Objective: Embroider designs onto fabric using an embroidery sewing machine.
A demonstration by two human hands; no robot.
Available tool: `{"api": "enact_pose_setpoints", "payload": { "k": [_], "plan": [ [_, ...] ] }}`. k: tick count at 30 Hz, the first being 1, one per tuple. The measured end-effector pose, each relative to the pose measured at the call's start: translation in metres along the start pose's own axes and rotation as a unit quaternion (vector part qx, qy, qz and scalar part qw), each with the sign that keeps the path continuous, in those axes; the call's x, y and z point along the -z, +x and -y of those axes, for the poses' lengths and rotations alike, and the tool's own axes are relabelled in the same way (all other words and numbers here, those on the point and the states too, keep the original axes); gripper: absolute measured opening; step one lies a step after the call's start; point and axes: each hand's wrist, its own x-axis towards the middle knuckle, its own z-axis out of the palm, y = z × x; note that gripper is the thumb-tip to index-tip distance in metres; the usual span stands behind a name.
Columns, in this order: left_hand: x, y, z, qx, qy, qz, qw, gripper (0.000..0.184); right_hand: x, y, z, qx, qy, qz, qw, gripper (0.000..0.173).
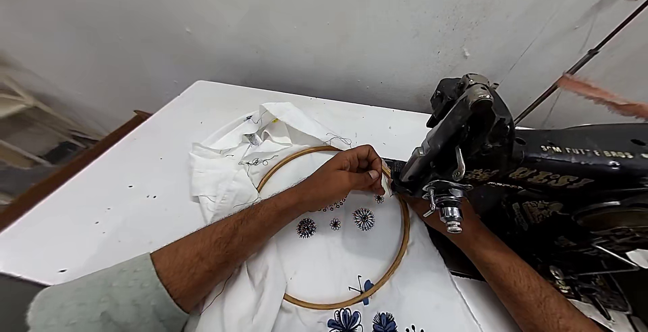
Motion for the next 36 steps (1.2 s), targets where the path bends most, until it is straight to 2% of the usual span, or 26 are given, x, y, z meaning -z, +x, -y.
{"api": "enact_pose_setpoints", "payload": {
  "k": [3,5,7,12,13,14,16,19,21,23,24,27,29,30,31,33,34,36],
  "plan": [
    [-0.005,0.000,-0.006,0.014,0.003,-0.058,0.998,0.014,0.001,0.001,0.000,0.002,0.003,0.001,1.000,0.021],
    [-0.005,-0.001,-0.005,0.007,0.134,-0.100,0.986,0.012,0.002,0.001,0.001,-0.002,0.001,0.010,1.000,0.021],
    [-0.002,-0.003,-0.003,-0.026,0.305,-0.109,0.946,0.011,0.002,0.002,0.003,-0.003,0.004,0.015,1.000,0.021],
    [0.004,-0.003,-0.004,-0.027,0.383,-0.097,0.918,0.011,0.005,0.003,0.004,0.016,0.003,0.019,1.000,0.017],
    [0.007,-0.002,-0.004,-0.030,0.437,-0.099,0.894,0.012,0.007,0.003,0.006,0.017,0.004,0.017,1.000,0.017],
    [0.015,-0.002,-0.007,-0.038,0.511,-0.110,0.851,0.013,0.011,0.002,0.010,0.010,0.006,0.018,1.000,0.017],
    [0.049,-0.005,-0.017,-0.021,0.588,-0.176,0.789,0.016,0.024,0.001,0.021,-0.007,-0.010,0.031,0.999,0.019],
    [0.115,-0.019,-0.036,0.045,0.555,-0.332,0.762,0.023,0.047,0.009,0.042,-0.094,-0.101,0.070,0.988,0.018],
    [0.138,-0.027,-0.035,0.049,0.523,-0.387,0.758,0.021,0.053,0.013,0.035,-0.114,-0.145,0.041,0.982,0.019],
    [0.138,-0.028,-0.027,0.035,0.509,-0.384,0.769,0.019,0.055,0.016,0.020,-0.058,-0.158,-0.010,0.986,0.018],
    [0.133,-0.027,-0.024,0.024,0.510,-0.368,0.777,0.019,0.058,0.019,0.017,-0.069,-0.152,0.004,0.986,0.019],
    [0.117,-0.021,-0.021,0.000,0.518,-0.292,0.804,0.020,0.070,0.026,0.020,-0.179,-0.145,0.127,0.965,0.019],
    [0.111,-0.020,-0.023,0.017,0.516,-0.223,0.827,0.029,0.081,0.031,0.029,-0.291,-0.093,0.273,0.912,0.024],
    [0.110,-0.021,-0.023,0.031,0.521,-0.192,0.831,0.036,0.084,0.033,0.033,-0.316,-0.063,0.309,0.895,0.024],
    [0.113,-0.022,-0.021,0.041,0.533,-0.165,0.829,0.041,0.085,0.031,0.039,-0.300,-0.052,0.292,0.907,0.022],
    [0.119,-0.025,-0.019,0.057,0.562,-0.118,0.817,0.042,0.074,0.021,0.040,-0.168,-0.043,0.135,0.975,0.013],
    [0.121,-0.026,-0.020,0.058,0.567,-0.103,0.815,0.039,0.064,0.017,0.031,-0.087,-0.058,0.046,0.993,0.015],
    [0.123,-0.028,-0.026,0.057,0.565,-0.088,0.818,0.034,0.046,0.015,0.010,0.010,-0.121,-0.075,0.990,0.023]
  ]
}}
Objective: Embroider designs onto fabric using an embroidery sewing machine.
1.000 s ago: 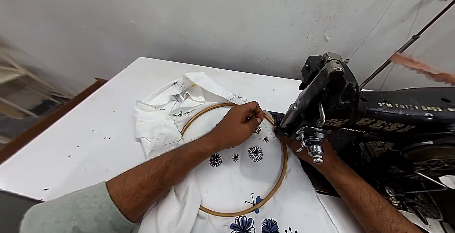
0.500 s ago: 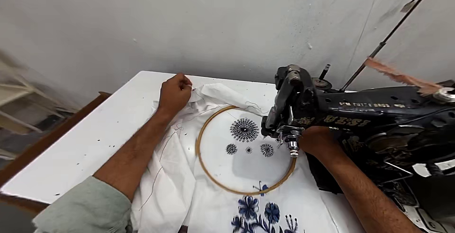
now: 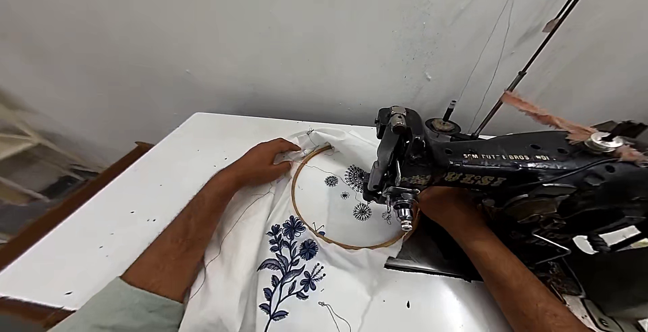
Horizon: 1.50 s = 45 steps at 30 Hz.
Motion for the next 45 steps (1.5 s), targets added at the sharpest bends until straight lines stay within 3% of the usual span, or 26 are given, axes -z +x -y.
{"api": "enact_pose_setpoints", "payload": {
  "k": [2,4,9,11,14,17,20,24,27,30,34,38,41,45],
  "plan": [
    [0.004,0.000,0.002,-0.005,0.000,-0.003,1.000,0.033,-0.008,-0.003,-0.006,-0.001,-0.047,-0.010,0.999,0.022],
    [0.005,0.000,0.006,0.005,0.024,-0.015,1.000,0.034,-0.004,-0.001,-0.003,-0.045,-0.065,0.043,0.996,0.019],
    [0.015,-0.003,0.013,0.115,0.116,0.003,0.987,0.036,0.014,0.011,0.007,-0.121,-0.042,0.163,0.978,0.018],
    [0.018,-0.004,0.016,0.110,0.126,0.014,0.986,0.034,0.020,0.013,0.010,-0.133,-0.030,0.194,0.972,0.018],
    [0.021,-0.003,0.015,0.098,0.131,0.026,0.986,0.035,0.031,0.018,0.021,-0.190,-0.019,0.305,0.933,0.026],
    [0.020,-0.003,0.022,0.089,0.138,0.026,0.986,0.037,0.032,0.013,0.021,-0.172,0.073,0.363,0.913,0.023],
    [0.017,-0.002,0.024,0.088,0.127,0.017,0.988,0.036,0.024,0.011,0.022,-0.169,0.127,0.347,0.914,0.020],
    [0.010,0.000,0.032,0.107,0.116,-0.007,0.987,0.039,0.003,0.007,0.008,-0.134,0.108,0.184,0.968,0.018],
    [0.007,0.003,0.042,0.156,0.135,-0.034,0.978,0.041,-0.013,0.007,-0.008,-0.108,0.080,0.090,0.987,0.017],
    [0.008,0.002,0.042,0.217,0.167,-0.050,0.961,0.041,-0.012,0.012,-0.008,-0.140,0.035,0.073,0.987,0.022],
    [0.011,-0.004,0.038,0.281,0.184,-0.075,0.939,0.040,-0.004,0.012,-0.005,-0.059,0.056,0.014,0.997,0.023],
    [0.018,-0.009,0.042,0.317,0.178,-0.079,0.928,0.040,0.036,0.011,0.011,-0.109,0.215,0.235,0.942,0.006],
    [0.020,-0.010,0.046,0.316,0.151,-0.084,0.933,0.039,0.035,0.014,-0.004,-0.045,0.257,0.430,0.865,0.008],
    [0.019,-0.008,0.051,0.314,0.146,-0.077,0.935,0.039,0.034,0.014,-0.002,0.007,0.212,0.474,0.855,0.017]
  ]
}}
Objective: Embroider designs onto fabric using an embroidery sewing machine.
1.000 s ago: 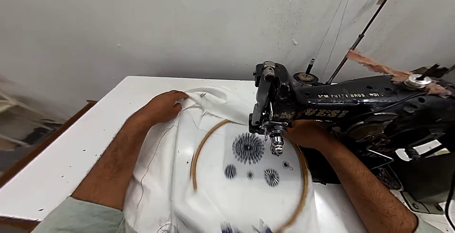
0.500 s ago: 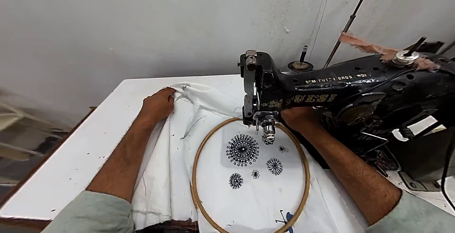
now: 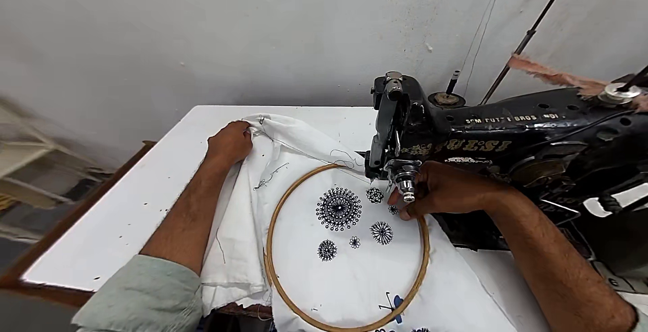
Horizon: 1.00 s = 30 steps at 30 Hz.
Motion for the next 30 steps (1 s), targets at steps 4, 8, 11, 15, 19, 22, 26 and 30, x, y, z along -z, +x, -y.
{"api": "enact_pose_setpoints", "payload": {
  "k": [4,8,11,15,19,22,26,30],
  "plan": [
    [-0.004,0.005,0.004,-0.012,0.007,-0.002,1.000,0.040,-0.007,0.003,0.008,-0.005,-0.046,-0.040,0.998,0.008],
    [-0.003,0.006,0.007,-0.015,0.003,-0.003,1.000,0.040,-0.010,0.006,0.009,-0.002,-0.093,-0.061,0.994,0.011],
    [-0.003,0.007,0.008,-0.017,-0.001,0.003,1.000,0.040,-0.009,0.006,0.007,-0.024,-0.062,-0.095,0.993,0.018],
    [-0.002,0.005,0.005,-0.014,-0.008,0.007,1.000,0.040,-0.010,0.003,0.017,-0.128,-0.048,-0.194,0.972,0.033],
    [-0.002,0.005,0.008,-0.021,-0.008,-0.002,1.000,0.040,-0.016,0.004,0.010,-0.086,-0.113,-0.290,0.947,0.023],
    [-0.002,0.005,0.010,-0.043,-0.011,-0.008,0.999,0.040,-0.015,0.002,0.007,-0.062,-0.127,-0.253,0.957,0.022],
    [-0.007,0.006,0.018,-0.108,-0.052,-0.066,0.991,0.034,-0.014,0.008,-0.006,-0.051,-0.089,-0.246,0.964,0.023],
    [-0.002,-0.025,-0.016,-0.071,-0.136,-0.119,0.981,0.037,-0.016,0.014,-0.021,-0.042,-0.039,-0.272,0.961,0.027]
  ]
}}
